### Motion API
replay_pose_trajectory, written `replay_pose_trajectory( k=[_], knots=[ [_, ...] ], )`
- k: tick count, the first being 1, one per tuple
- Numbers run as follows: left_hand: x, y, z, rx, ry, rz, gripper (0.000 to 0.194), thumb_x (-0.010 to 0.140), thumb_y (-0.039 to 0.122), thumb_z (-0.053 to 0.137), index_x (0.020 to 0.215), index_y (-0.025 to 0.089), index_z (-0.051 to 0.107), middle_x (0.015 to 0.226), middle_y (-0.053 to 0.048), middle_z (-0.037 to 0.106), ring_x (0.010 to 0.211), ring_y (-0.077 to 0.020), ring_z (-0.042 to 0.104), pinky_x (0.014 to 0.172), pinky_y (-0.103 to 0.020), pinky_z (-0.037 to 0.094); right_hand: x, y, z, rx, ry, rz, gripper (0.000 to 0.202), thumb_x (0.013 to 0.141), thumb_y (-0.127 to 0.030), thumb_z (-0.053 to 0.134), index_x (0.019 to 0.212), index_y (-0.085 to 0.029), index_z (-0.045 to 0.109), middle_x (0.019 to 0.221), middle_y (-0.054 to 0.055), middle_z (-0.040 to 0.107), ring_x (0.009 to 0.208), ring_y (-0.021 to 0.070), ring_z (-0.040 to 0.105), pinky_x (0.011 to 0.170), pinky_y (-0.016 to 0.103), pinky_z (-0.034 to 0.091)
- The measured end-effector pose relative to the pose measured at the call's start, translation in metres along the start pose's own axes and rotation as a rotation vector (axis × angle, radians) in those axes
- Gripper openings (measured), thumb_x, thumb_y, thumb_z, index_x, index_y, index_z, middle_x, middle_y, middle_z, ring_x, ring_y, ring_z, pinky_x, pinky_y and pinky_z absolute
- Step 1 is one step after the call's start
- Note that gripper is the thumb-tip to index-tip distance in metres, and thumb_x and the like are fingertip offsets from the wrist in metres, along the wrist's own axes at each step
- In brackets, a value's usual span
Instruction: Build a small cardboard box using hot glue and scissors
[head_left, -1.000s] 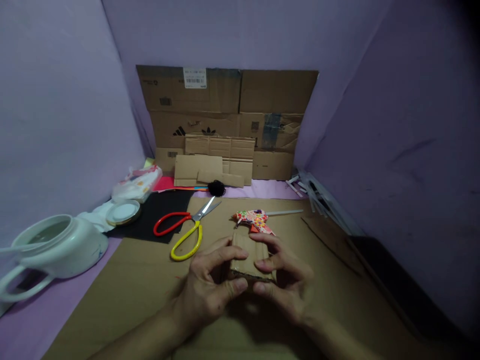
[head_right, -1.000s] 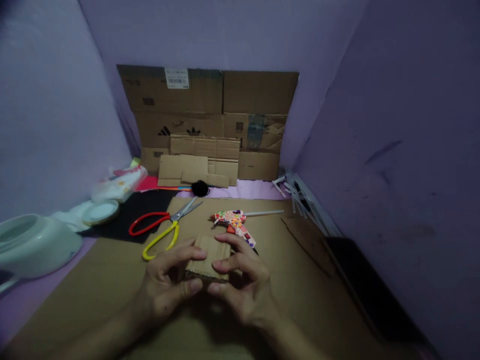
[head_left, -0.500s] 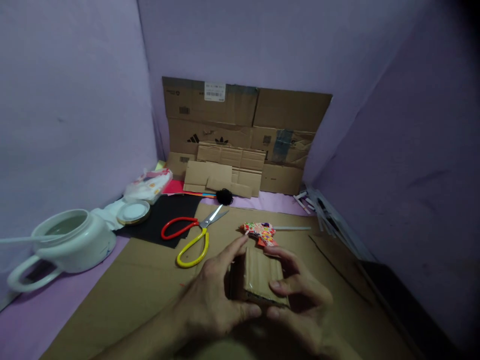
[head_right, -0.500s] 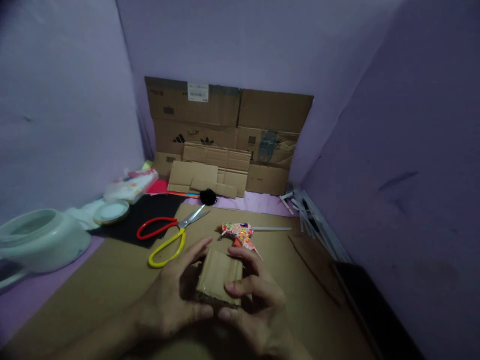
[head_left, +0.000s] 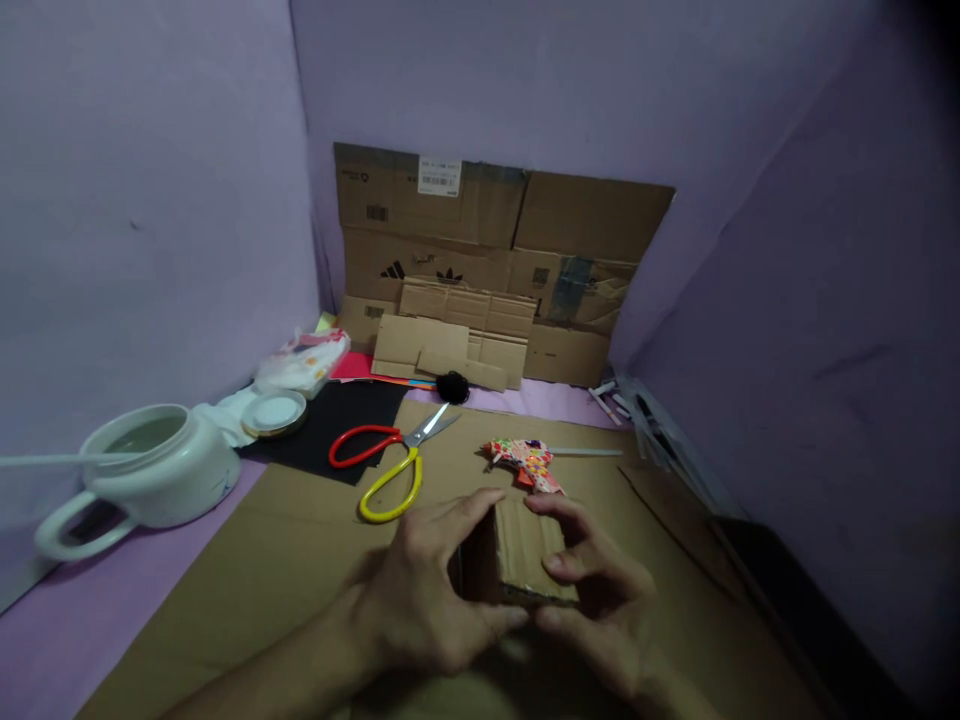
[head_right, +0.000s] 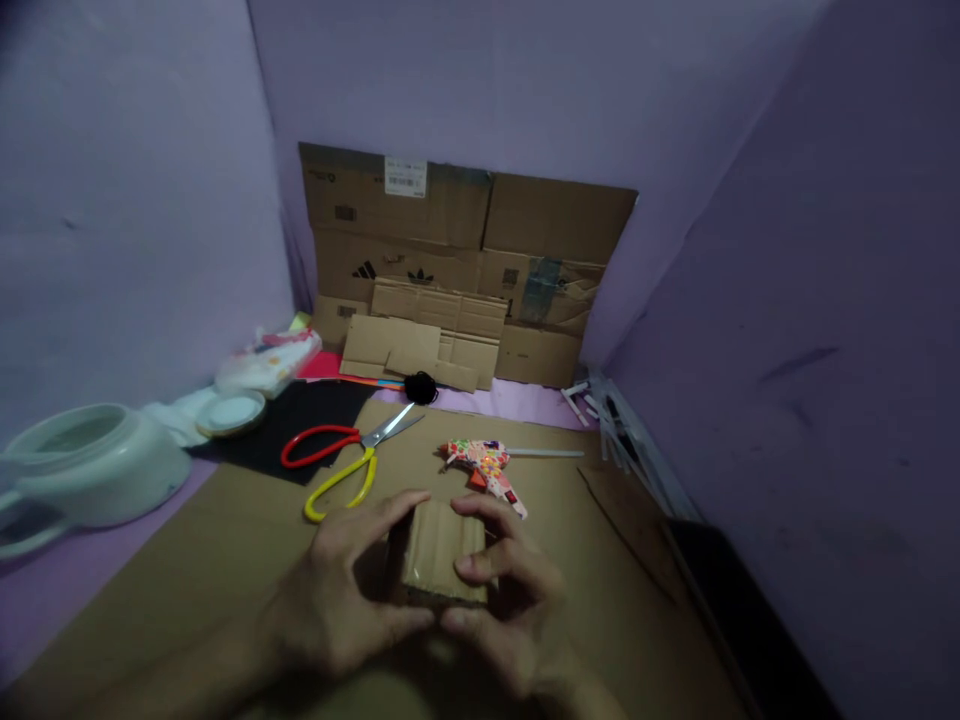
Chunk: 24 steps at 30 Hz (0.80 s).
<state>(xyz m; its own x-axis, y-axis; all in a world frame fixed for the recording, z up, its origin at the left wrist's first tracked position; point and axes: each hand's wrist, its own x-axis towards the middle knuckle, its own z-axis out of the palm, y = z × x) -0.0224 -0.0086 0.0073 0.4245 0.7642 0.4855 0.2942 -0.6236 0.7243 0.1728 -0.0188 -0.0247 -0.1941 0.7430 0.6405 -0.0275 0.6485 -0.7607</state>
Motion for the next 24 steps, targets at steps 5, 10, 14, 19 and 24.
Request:
replay_pose_trajectory(
  k=[5, 10, 14, 19, 24],
  knots=[
    [0.001, -0.009, 0.0, -0.063, -0.087, -0.02, 0.09, 0.068, 0.024, 0.077, 0.143, 0.023, 0.028, 0.133, -0.012, 0.056, 0.118, -0.0282, 0.056, 0.097, -0.041, 0.048, 0.001, 0.002, -0.005, -0.08, -0.006, -0.043, 0.016, 0.078, -0.026, 0.072, 0.092, -0.026, 0.066, 0.125, 0.01, 0.059, 0.119, 0.0311, 0.056, 0.095, 0.048, 0.046],
    [0.004, -0.016, 0.001, -0.15, -0.103, 0.181, 0.054, 0.071, 0.02, 0.075, 0.121, 0.022, 0.053, 0.112, -0.011, 0.062, 0.103, -0.0256, 0.061, 0.087, -0.038, 0.051, 0.004, -0.002, -0.003, -0.121, -0.029, -0.085, 0.017, 0.077, -0.024, 0.072, 0.093, -0.027, 0.067, 0.125, 0.011, 0.058, 0.115, 0.0315, 0.058, 0.093, 0.05, 0.048],
    [0.003, -0.016, 0.002, -0.194, -0.067, 0.202, 0.046, 0.07, 0.018, 0.075, 0.113, 0.02, 0.057, 0.103, -0.01, 0.064, 0.095, -0.025, 0.062, 0.08, -0.038, 0.052, 0.005, -0.005, 0.0, -0.095, -0.028, -0.076, 0.016, 0.077, -0.024, 0.071, 0.092, -0.028, 0.066, 0.126, 0.01, 0.057, 0.117, 0.0313, 0.057, 0.095, 0.051, 0.045],
    [0.001, -0.013, 0.001, -0.215, -0.043, 0.234, 0.041, 0.071, 0.016, 0.074, 0.109, 0.02, 0.059, 0.091, -0.006, 0.064, 0.081, -0.02, 0.062, 0.07, -0.034, 0.051, 0.003, -0.004, 0.003, -0.079, -0.009, -0.076, 0.016, 0.076, -0.023, 0.071, 0.091, -0.027, 0.066, 0.122, 0.009, 0.058, 0.114, 0.0295, 0.057, 0.094, 0.048, 0.046],
    [0.0, -0.022, 0.006, -0.232, -0.047, 0.051, 0.037, 0.071, 0.022, 0.074, 0.106, 0.017, 0.062, 0.085, -0.005, 0.064, 0.078, -0.0204, 0.061, 0.068, -0.033, 0.05, 0.0, 0.008, -0.001, -0.084, 0.005, -0.014, 0.021, 0.072, -0.021, 0.075, 0.089, -0.026, 0.065, 0.122, 0.009, 0.059, 0.114, 0.0293, 0.057, 0.096, 0.049, 0.043]
  ],
)
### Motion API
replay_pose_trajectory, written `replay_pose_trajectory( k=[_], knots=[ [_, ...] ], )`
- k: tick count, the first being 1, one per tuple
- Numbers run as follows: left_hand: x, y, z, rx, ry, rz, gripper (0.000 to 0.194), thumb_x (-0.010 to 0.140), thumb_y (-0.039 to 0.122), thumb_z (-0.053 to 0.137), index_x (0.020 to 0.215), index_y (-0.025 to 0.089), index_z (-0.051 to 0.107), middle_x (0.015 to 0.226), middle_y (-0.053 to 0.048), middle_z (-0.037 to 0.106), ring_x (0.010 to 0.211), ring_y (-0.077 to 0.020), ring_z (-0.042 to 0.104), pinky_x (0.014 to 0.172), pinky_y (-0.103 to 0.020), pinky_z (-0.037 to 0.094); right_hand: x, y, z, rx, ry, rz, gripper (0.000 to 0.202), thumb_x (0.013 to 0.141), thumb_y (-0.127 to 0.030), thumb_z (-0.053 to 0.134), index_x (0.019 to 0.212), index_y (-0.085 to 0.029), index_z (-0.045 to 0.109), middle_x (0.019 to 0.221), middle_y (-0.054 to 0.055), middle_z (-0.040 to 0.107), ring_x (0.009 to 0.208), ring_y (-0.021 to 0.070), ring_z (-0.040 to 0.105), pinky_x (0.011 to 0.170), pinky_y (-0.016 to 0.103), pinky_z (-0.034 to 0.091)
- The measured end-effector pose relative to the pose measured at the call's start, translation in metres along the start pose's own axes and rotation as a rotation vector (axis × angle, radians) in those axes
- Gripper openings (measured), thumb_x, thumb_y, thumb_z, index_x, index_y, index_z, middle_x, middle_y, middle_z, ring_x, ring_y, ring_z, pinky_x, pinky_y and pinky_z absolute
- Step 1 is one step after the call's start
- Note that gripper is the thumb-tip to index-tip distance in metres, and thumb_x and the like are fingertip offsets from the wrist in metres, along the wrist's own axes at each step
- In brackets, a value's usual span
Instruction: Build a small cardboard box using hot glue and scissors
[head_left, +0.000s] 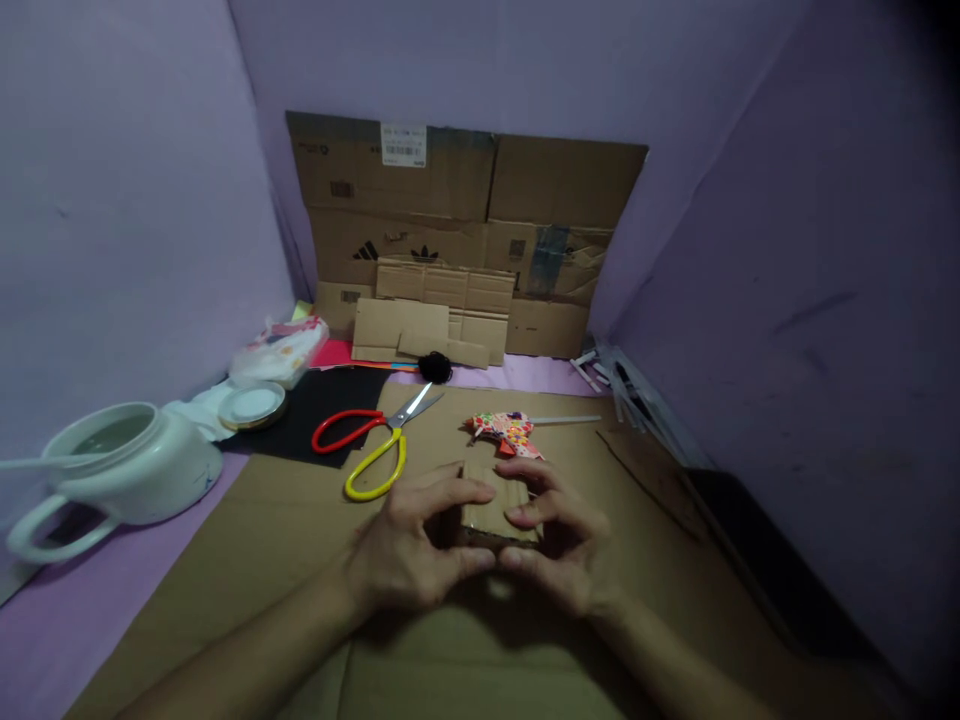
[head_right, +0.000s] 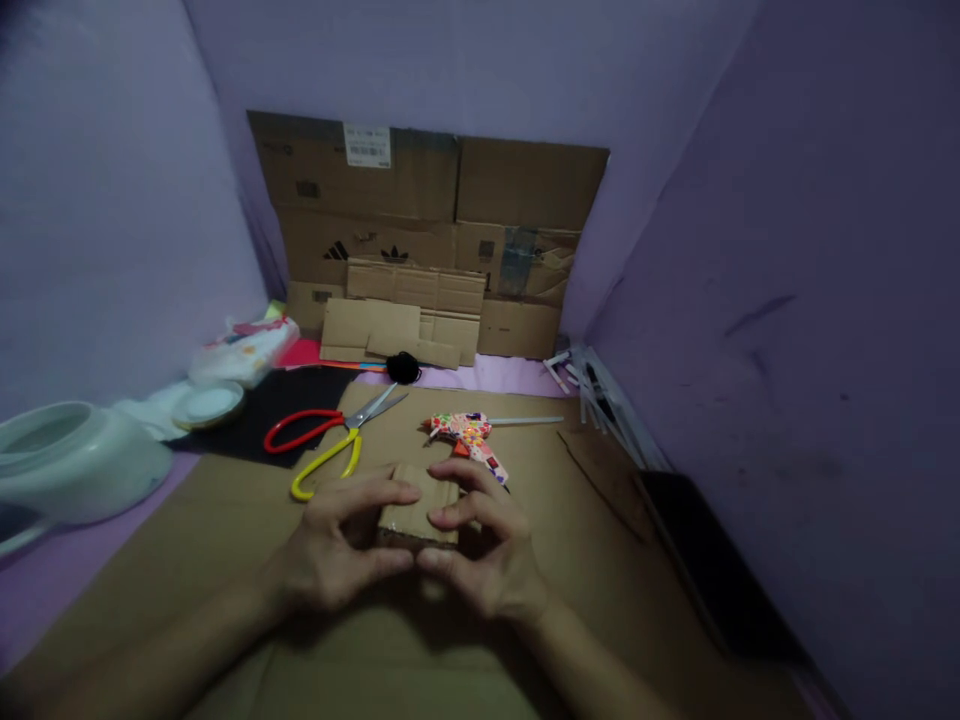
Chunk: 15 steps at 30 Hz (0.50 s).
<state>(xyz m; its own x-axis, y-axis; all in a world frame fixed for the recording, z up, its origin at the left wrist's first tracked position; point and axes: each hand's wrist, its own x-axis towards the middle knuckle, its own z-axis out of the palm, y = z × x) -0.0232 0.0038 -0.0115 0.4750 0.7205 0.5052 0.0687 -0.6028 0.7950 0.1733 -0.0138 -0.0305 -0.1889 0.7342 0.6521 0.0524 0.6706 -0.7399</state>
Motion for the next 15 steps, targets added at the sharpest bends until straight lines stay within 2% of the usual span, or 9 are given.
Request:
replay_pose_trajectory(
  k=[2, 5, 7, 12, 15],
  knots=[
    [-0.001, -0.006, 0.003, -0.03, 0.005, -0.111, 0.037, 0.07, 0.023, 0.074, 0.105, 0.018, 0.064, 0.085, -0.004, 0.064, 0.076, -0.0192, 0.06, 0.066, -0.031, 0.049, -0.001, 0.005, -0.002, -0.023, 0.007, 0.02, 0.02, 0.071, -0.022, 0.076, 0.088, -0.025, 0.065, 0.118, 0.009, 0.061, 0.111, 0.0282, 0.059, 0.094, 0.048, 0.045],
    [-0.002, -0.014, 0.008, -0.086, 0.023, -0.208, 0.039, 0.067, 0.023, 0.076, 0.104, 0.019, 0.064, 0.096, -0.006, 0.066, 0.086, -0.0214, 0.061, 0.074, -0.033, 0.05, -0.001, 0.01, -0.003, -0.041, 0.003, 0.046, 0.017, 0.073, -0.024, 0.075, 0.087, -0.025, 0.066, 0.112, 0.009, 0.063, 0.106, 0.027, 0.061, 0.091, 0.047, 0.048],
    [-0.001, -0.017, 0.01, -0.086, 0.041, -0.232, 0.039, 0.066, 0.024, 0.076, 0.103, 0.019, 0.064, 0.099, -0.007, 0.066, 0.091, -0.0232, 0.061, 0.079, -0.036, 0.05, -0.001, 0.012, -0.004, -0.055, -0.006, 0.046, 0.015, 0.073, -0.025, 0.075, 0.086, -0.024, 0.066, 0.111, 0.01, 0.064, 0.105, 0.0274, 0.062, 0.09, 0.047, 0.049],
    [0.0, -0.021, 0.011, 0.066, 0.106, -0.217, 0.034, 0.062, 0.025, 0.08, 0.093, 0.02, 0.068, 0.093, -0.007, 0.066, 0.098, -0.0277, 0.06, 0.087, -0.042, 0.049, 0.001, 0.017, -0.003, -0.068, 0.0, 0.042, 0.015, 0.075, -0.03, 0.074, 0.082, -0.022, 0.063, 0.111, 0.011, 0.064, 0.106, 0.0278, 0.063, 0.09, 0.044, 0.05],
    [0.0, -0.024, 0.012, 0.059, 0.113, -0.232, 0.032, 0.061, 0.021, 0.079, 0.091, 0.02, 0.068, 0.096, -0.008, 0.068, 0.101, -0.0287, 0.061, 0.085, -0.041, 0.05, 0.001, 0.019, -0.003, -0.088, -0.018, 0.025, 0.015, 0.076, -0.032, 0.073, 0.083, -0.023, 0.064, 0.112, 0.011, 0.063, 0.105, 0.0278, 0.063, 0.089, 0.043, 0.05]
  ],
)
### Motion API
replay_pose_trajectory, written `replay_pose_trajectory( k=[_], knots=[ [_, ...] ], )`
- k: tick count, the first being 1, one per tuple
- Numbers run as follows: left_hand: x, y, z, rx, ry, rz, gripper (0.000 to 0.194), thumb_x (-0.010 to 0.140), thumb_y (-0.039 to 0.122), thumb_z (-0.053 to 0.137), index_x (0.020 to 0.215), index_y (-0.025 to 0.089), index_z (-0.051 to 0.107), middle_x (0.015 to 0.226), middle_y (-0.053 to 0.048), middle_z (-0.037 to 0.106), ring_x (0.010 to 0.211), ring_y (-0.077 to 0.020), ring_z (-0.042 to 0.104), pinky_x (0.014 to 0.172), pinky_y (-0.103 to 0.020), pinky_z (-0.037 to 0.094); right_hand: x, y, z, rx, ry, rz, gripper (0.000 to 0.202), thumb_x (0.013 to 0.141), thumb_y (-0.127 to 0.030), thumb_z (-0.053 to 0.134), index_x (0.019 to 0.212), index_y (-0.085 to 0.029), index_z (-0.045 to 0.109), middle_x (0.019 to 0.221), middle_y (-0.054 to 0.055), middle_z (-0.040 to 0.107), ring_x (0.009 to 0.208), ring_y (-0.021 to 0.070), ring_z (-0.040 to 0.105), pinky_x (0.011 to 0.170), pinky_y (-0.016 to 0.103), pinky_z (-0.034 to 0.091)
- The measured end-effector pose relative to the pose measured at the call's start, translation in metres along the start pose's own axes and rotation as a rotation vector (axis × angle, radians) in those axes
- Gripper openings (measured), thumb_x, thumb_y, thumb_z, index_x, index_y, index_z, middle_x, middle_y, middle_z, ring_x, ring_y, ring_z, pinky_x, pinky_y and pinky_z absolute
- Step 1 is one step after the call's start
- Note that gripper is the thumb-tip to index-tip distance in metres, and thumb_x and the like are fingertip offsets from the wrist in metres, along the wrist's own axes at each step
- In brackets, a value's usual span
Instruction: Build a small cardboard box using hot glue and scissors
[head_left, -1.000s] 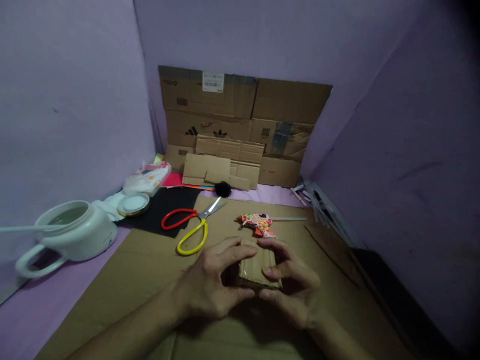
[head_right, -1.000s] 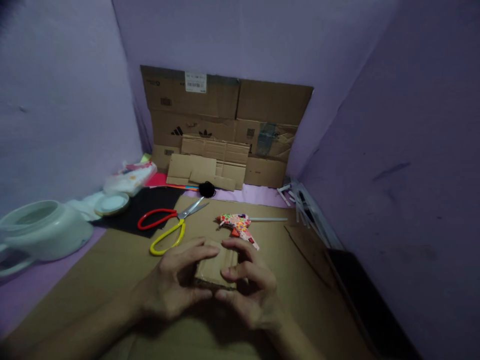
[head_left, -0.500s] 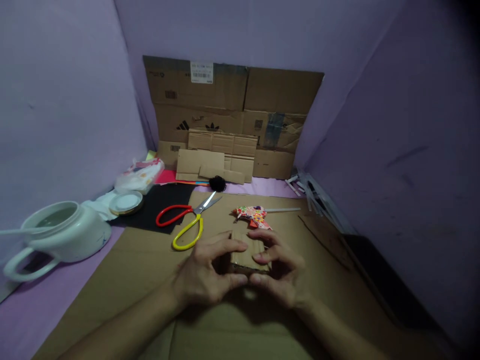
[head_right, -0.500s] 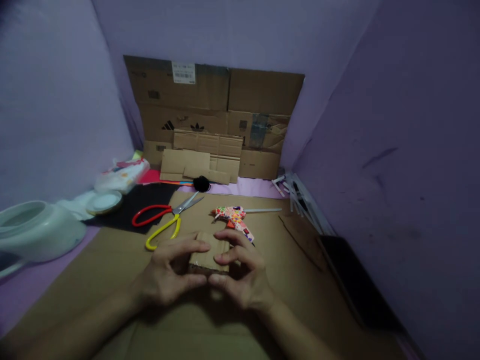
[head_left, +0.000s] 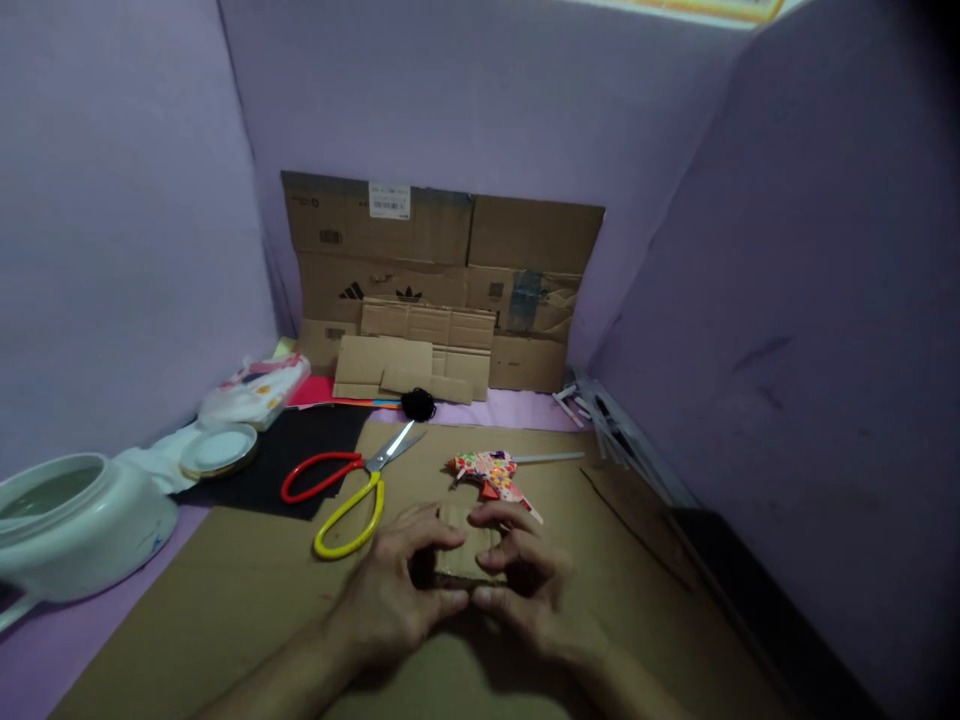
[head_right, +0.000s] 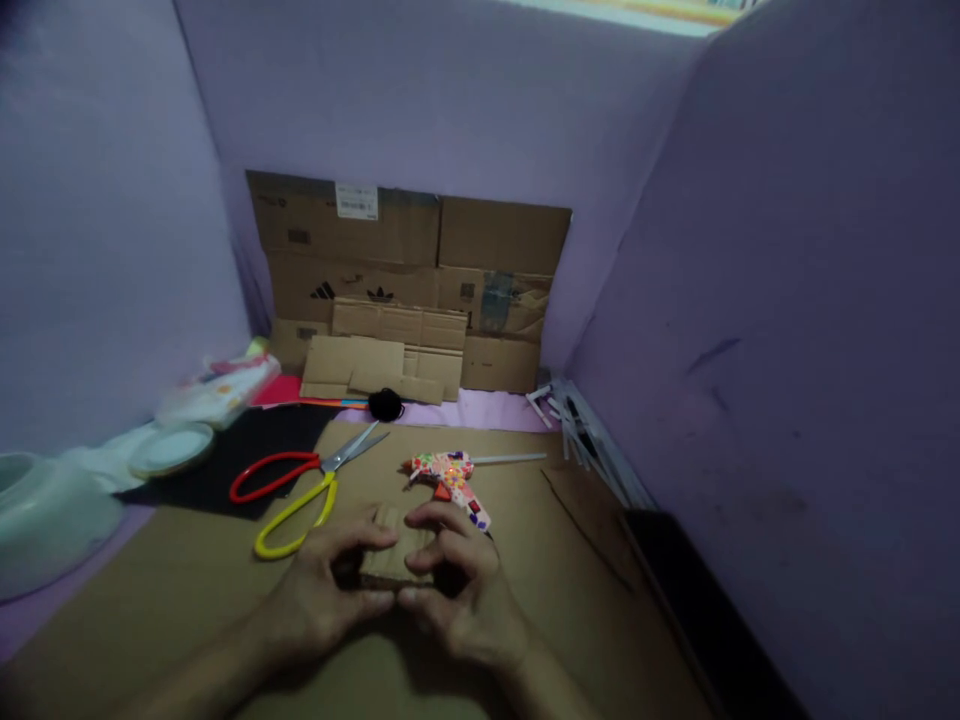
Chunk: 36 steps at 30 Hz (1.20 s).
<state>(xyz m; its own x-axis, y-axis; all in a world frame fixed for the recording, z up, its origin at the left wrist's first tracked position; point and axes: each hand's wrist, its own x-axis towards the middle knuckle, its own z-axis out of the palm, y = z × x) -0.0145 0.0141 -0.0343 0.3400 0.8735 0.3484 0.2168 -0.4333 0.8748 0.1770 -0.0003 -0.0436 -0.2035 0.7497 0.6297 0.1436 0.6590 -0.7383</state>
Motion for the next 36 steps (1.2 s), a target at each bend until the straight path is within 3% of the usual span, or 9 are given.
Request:
replay_pose_trajectory(
  k=[3, 6, 14, 23, 28, 36],
  knots=[
    [0.0, 0.001, 0.0, -0.005, -0.015, -0.009, 0.029, 0.06, 0.019, 0.077, 0.088, 0.018, 0.067, 0.092, -0.008, 0.068, 0.092, -0.0261, 0.063, 0.074, -0.036, 0.053, -0.001, -0.003, -0.001, -0.036, -0.02, 0.002, 0.013, 0.075, -0.028, 0.074, 0.082, -0.023, 0.065, 0.112, 0.011, 0.064, 0.107, 0.0277, 0.062, 0.092, 0.044, 0.049],
    [0.003, 0.004, -0.002, -0.045, -0.055, 0.07, 0.026, 0.062, 0.02, 0.075, 0.086, 0.016, 0.065, 0.082, -0.005, 0.065, 0.076, -0.0202, 0.062, 0.065, -0.031, 0.051, -0.001, -0.006, -0.002, -0.055, -0.039, 0.002, 0.012, 0.074, -0.022, 0.074, 0.082, -0.023, 0.065, 0.113, 0.01, 0.065, 0.11, 0.0277, 0.061, 0.093, 0.045, 0.048],
    [0.008, 0.011, -0.012, -0.027, -0.155, 0.232, 0.022, 0.07, 0.015, 0.069, 0.092, 0.016, 0.065, 0.087, -0.007, 0.067, 0.081, -0.0201, 0.064, 0.069, -0.032, 0.051, 0.002, -0.007, -0.005, -0.097, -0.028, -0.052, 0.016, 0.069, -0.018, 0.077, 0.081, -0.023, 0.067, 0.109, 0.011, 0.069, 0.103, 0.027, 0.066, 0.088, 0.043, 0.053],
    [0.005, 0.004, -0.01, 0.035, -0.141, 0.27, 0.022, 0.073, 0.017, 0.069, 0.094, 0.015, 0.066, 0.081, -0.006, 0.063, 0.074, -0.0186, 0.06, 0.065, -0.033, 0.05, 0.004, -0.003, -0.007, -0.106, -0.034, -0.129, 0.018, 0.067, -0.014, 0.077, 0.08, -0.022, 0.069, 0.105, 0.012, 0.072, 0.095, 0.0262, 0.07, 0.089, 0.046, 0.054],
    [0.006, 0.004, -0.009, -0.051, -0.125, 0.23, 0.021, 0.072, 0.015, 0.07, 0.093, 0.014, 0.068, 0.085, -0.007, 0.065, 0.082, -0.0204, 0.061, 0.072, -0.035, 0.05, 0.004, -0.002, -0.006, -0.116, -0.025, -0.132, 0.019, 0.066, -0.012, 0.078, 0.08, -0.021, 0.069, 0.104, 0.013, 0.072, 0.095, 0.0256, 0.07, 0.089, 0.045, 0.055],
    [0.008, 0.005, -0.009, -0.051, -0.107, 0.194, 0.016, 0.069, 0.017, 0.074, 0.083, 0.012, 0.069, 0.072, -0.004, 0.062, 0.067, -0.0165, 0.057, 0.06, -0.029, 0.045, 0.005, -0.003, -0.006, -0.107, -0.028, -0.136, 0.02, 0.066, -0.012, 0.078, 0.081, -0.021, 0.07, 0.102, 0.012, 0.073, 0.094, 0.0255, 0.071, 0.09, 0.045, 0.055]
  ],
)
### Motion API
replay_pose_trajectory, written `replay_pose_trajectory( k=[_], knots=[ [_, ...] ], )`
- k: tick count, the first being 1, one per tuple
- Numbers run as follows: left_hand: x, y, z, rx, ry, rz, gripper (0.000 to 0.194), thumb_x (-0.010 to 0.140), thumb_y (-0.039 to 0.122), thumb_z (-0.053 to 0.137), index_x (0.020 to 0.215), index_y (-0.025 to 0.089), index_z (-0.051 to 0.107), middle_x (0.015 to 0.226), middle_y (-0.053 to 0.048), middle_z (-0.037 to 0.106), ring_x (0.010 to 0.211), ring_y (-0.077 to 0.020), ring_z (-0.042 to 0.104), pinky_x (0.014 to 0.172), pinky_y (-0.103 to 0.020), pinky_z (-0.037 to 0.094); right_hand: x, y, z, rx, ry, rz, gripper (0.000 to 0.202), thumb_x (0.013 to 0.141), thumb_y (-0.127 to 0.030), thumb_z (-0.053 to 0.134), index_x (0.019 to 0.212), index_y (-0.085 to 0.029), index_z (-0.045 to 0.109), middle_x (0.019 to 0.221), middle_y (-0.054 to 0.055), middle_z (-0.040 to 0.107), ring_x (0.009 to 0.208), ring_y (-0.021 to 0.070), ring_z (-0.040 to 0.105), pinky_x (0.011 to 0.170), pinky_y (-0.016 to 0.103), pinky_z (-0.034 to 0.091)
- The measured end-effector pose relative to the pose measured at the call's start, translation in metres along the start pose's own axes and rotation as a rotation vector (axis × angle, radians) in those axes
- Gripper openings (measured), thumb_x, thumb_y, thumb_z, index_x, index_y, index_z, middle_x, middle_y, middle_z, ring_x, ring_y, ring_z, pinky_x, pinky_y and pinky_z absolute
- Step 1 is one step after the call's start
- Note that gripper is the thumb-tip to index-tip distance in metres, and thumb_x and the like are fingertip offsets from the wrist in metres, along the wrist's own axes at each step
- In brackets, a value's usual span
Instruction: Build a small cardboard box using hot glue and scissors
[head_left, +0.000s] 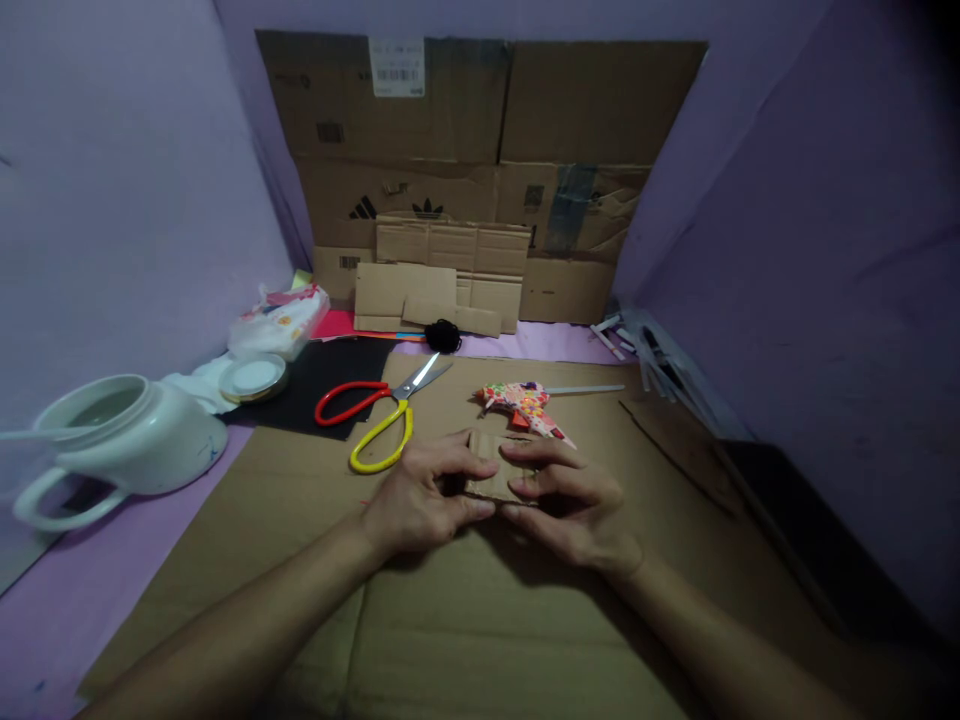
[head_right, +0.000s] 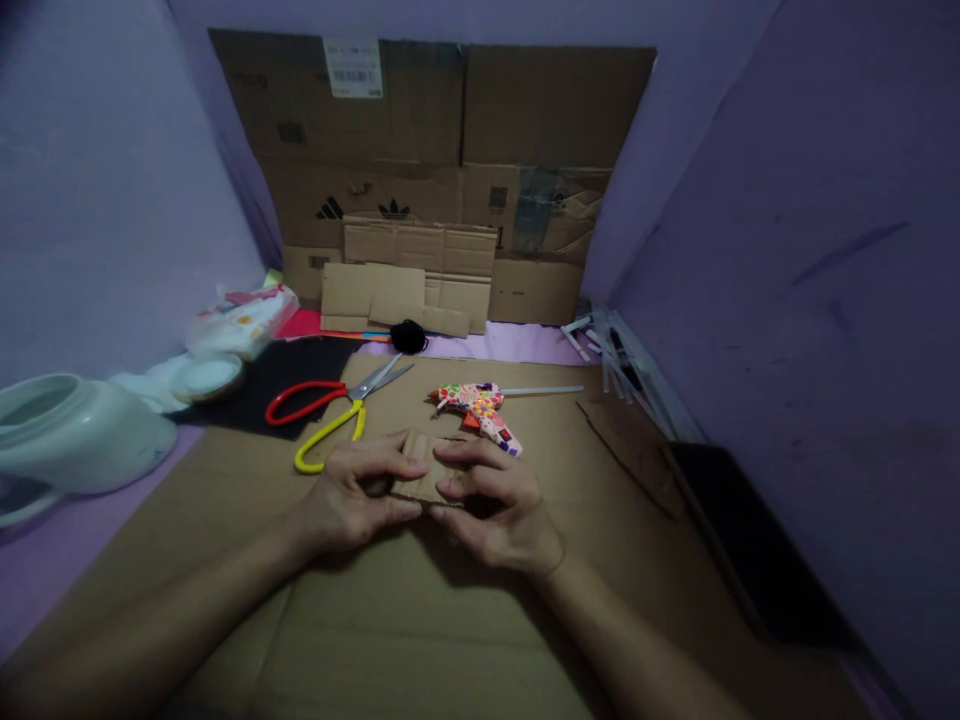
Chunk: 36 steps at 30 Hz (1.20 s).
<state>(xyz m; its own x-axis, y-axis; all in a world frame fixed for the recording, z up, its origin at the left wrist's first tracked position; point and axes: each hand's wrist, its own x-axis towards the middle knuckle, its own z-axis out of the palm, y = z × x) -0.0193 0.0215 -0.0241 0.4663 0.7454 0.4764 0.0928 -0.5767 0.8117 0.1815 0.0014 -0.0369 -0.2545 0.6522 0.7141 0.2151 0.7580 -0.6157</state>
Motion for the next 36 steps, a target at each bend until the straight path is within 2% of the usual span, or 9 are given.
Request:
replay_pose_trajectory(
  k=[5, 9, 13, 17, 21, 25, 28, 33, 36],
  knots=[
    [0.001, 0.0, 0.0, 0.013, -0.003, 0.012, 0.015, 0.069, 0.016, 0.073, 0.083, 0.012, 0.07, 0.073, -0.005, 0.064, 0.067, -0.0173, 0.058, 0.061, -0.029, 0.045, 0.0, 0.0, 0.0, -0.021, -0.007, 0.0, 0.016, 0.069, -0.014, 0.077, 0.08, -0.021, 0.069, 0.103, 0.012, 0.072, 0.094, 0.0254, 0.071, 0.09, 0.046, 0.054],
    [0.001, -0.001, -0.001, 0.023, -0.01, 0.02, 0.016, 0.068, 0.016, 0.074, 0.084, 0.012, 0.07, 0.076, -0.006, 0.065, 0.071, -0.0189, 0.06, 0.064, -0.031, 0.047, 0.0, 0.001, -0.002, -0.02, -0.03, -0.006, 0.019, 0.068, -0.012, 0.077, 0.082, -0.021, 0.068, 0.104, 0.013, 0.071, 0.096, 0.0252, 0.069, 0.09, 0.042, 0.053],
    [0.0, -0.002, -0.003, 0.017, -0.025, 0.017, 0.017, 0.069, 0.017, 0.074, 0.085, 0.014, 0.069, 0.078, -0.005, 0.065, 0.071, -0.0181, 0.06, 0.065, -0.031, 0.048, -0.001, 0.002, -0.005, -0.033, -0.103, -0.013, 0.023, 0.07, -0.011, 0.075, 0.088, -0.021, 0.065, 0.11, 0.013, 0.067, 0.103, 0.0247, 0.066, 0.092, 0.04, 0.051],
    [0.0, -0.005, -0.002, -0.007, -0.019, 0.015, 0.017, 0.07, 0.018, 0.073, 0.086, 0.015, 0.068, 0.075, -0.003, 0.063, 0.067, -0.0154, 0.057, 0.062, -0.029, 0.048, -0.002, 0.002, -0.006, -0.062, -0.181, 0.013, 0.027, 0.073, -0.015, 0.075, 0.095, -0.021, 0.061, 0.122, 0.015, 0.059, 0.115, 0.0271, 0.058, 0.097, 0.042, 0.047],
    [0.0, -0.006, 0.0, -0.034, -0.018, 0.005, 0.018, 0.07, 0.018, 0.073, 0.087, 0.014, 0.068, 0.079, -0.005, 0.065, 0.071, -0.017, 0.06, 0.063, -0.03, 0.05, -0.003, 0.002, -0.003, -0.061, -0.148, 0.055, 0.03, 0.071, -0.02, 0.077, 0.095, -0.021, 0.06, 0.135, 0.017, 0.047, 0.128, 0.0317, 0.045, 0.103, 0.048, 0.039],
    [0.001, -0.003, 0.0, -0.033, 0.0, 0.003, 0.017, 0.069, 0.015, 0.073, 0.085, 0.015, 0.069, 0.078, -0.004, 0.066, 0.071, -0.0171, 0.061, 0.064, -0.029, 0.05, -0.004, 0.003, -0.001, -0.042, -0.137, 0.079, 0.032, 0.071, -0.017, 0.077, 0.099, -0.023, 0.063, 0.132, 0.016, 0.053, 0.121, 0.03, 0.053, 0.098, 0.047, 0.044],
    [0.003, 0.0, 0.001, -0.038, 0.016, -0.002, 0.018, 0.068, 0.017, 0.075, 0.085, 0.013, 0.07, 0.079, -0.005, 0.068, 0.073, -0.0179, 0.062, 0.065, -0.029, 0.05, -0.005, 0.004, 0.0, 0.059, -0.069, 0.132, 0.031, 0.069, -0.015, 0.079, 0.095, -0.025, 0.066, 0.127, 0.014, 0.059, 0.118, 0.0303, 0.057, 0.096, 0.048, 0.045],
    [0.003, 0.01, 0.006, 0.006, 0.05, -0.171, 0.025, 0.068, 0.021, 0.076, 0.092, 0.016, 0.072, 0.069, 0.0, 0.066, 0.058, -0.0133, 0.057, 0.052, -0.024, 0.044, -0.004, 0.002, -0.002, 0.276, 0.056, 0.27, 0.028, 0.067, -0.021, 0.081, 0.093, -0.028, 0.072, 0.125, 0.009, 0.062, 0.119, 0.0299, 0.056, 0.1, 0.052, 0.041],
    [0.003, 0.017, 0.008, -0.027, 0.054, -0.246, 0.026, 0.069, 0.022, 0.074, 0.095, 0.017, 0.072, 0.082, -0.004, 0.072, 0.074, -0.0177, 0.064, 0.064, -0.027, 0.05, -0.002, 0.0, -0.003, 0.322, 0.078, 0.31, 0.027, 0.066, -0.02, 0.081, 0.09, -0.029, 0.074, 0.122, 0.008, 0.064, 0.116, 0.0281, 0.058, 0.097, 0.048, 0.045]
  ],
)
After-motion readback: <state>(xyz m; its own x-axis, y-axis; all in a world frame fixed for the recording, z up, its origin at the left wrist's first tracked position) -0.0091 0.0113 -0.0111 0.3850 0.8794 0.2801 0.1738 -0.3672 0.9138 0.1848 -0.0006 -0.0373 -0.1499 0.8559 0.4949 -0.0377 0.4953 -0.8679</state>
